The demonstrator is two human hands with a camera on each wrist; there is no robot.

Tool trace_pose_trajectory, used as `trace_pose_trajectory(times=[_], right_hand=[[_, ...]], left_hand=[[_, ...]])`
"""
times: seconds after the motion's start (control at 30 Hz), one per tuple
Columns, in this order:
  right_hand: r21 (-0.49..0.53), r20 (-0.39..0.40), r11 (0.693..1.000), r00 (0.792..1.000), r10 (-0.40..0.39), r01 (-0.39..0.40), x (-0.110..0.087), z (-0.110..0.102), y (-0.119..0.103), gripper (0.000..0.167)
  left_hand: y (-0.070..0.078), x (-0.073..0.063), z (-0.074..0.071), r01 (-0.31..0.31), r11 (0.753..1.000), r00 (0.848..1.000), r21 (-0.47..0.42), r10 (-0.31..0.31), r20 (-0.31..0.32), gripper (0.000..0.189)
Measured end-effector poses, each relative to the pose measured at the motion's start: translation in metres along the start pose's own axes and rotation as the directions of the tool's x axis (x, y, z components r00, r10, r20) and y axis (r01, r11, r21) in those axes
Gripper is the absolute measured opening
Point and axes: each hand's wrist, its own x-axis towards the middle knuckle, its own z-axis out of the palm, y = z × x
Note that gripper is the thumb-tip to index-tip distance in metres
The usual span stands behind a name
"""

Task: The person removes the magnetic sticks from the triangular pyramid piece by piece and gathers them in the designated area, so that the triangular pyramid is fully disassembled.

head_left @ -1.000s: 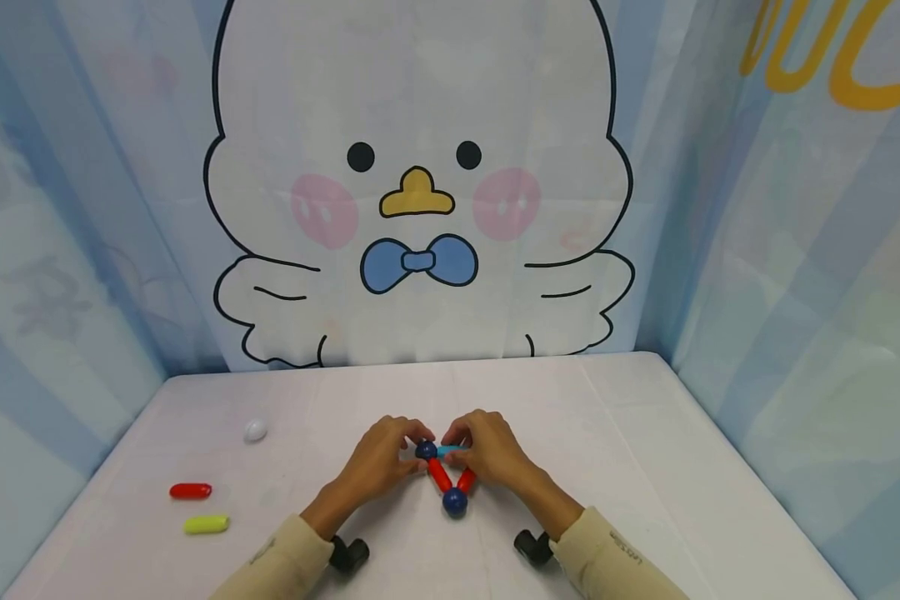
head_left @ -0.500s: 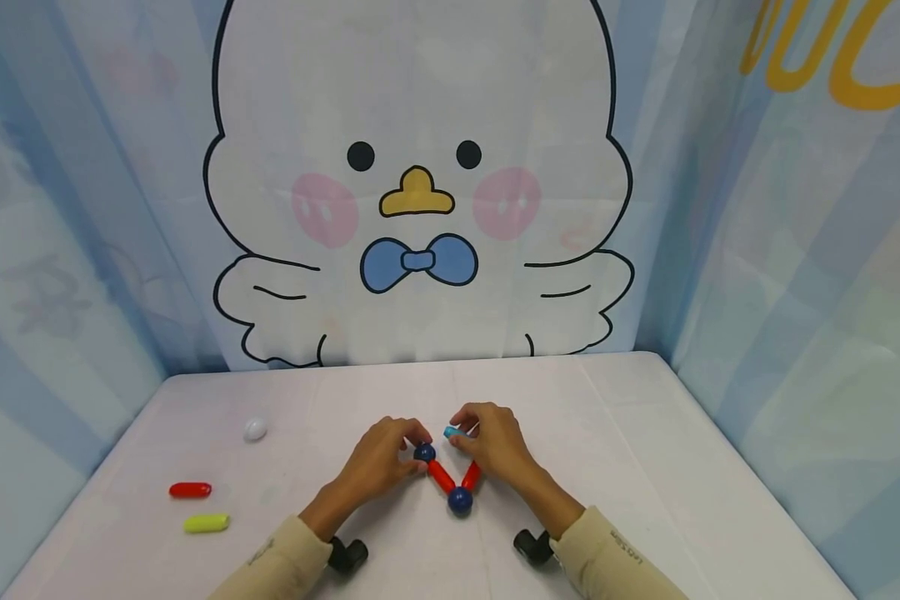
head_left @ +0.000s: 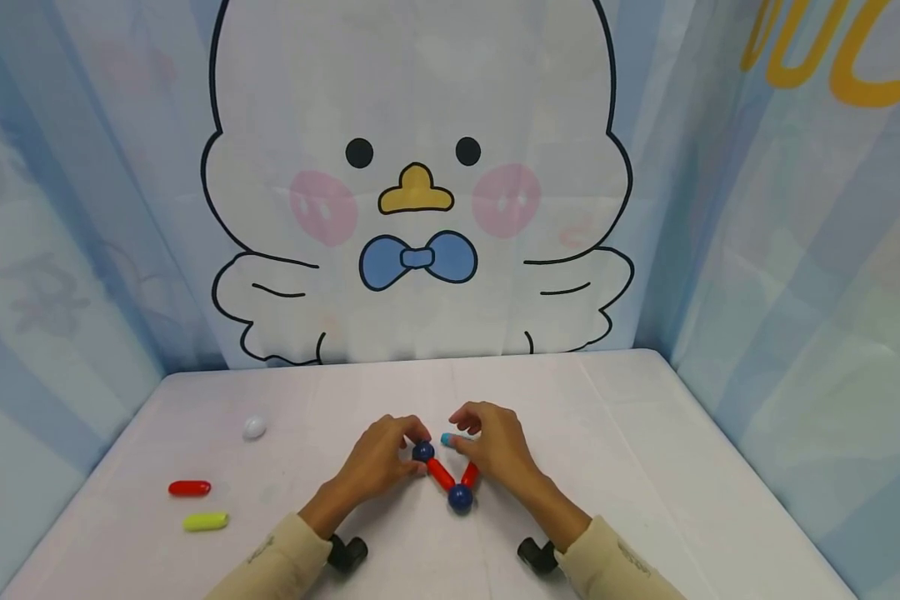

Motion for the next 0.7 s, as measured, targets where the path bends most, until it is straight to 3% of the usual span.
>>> trace_pose_trajectory(times=[0.33,0.7], right_hand=[[0.017,0.093,0.998,0.994,-0.065,0.063,-0.015,0.000,-0.010,0.020],[-0.029,0.148,0.996,0.986,-0.075,0.080,-0.021,0.008,-0.013,0.020]], left_hand=[[0.000,0.000,0.000,-0.005,1.000,1.000,-0.002,0.005,-0.019,0.034],[-0.001,0.001,0.002,-0.044,0.999,0.998,0.000,0.044,-0.044,0.033]])
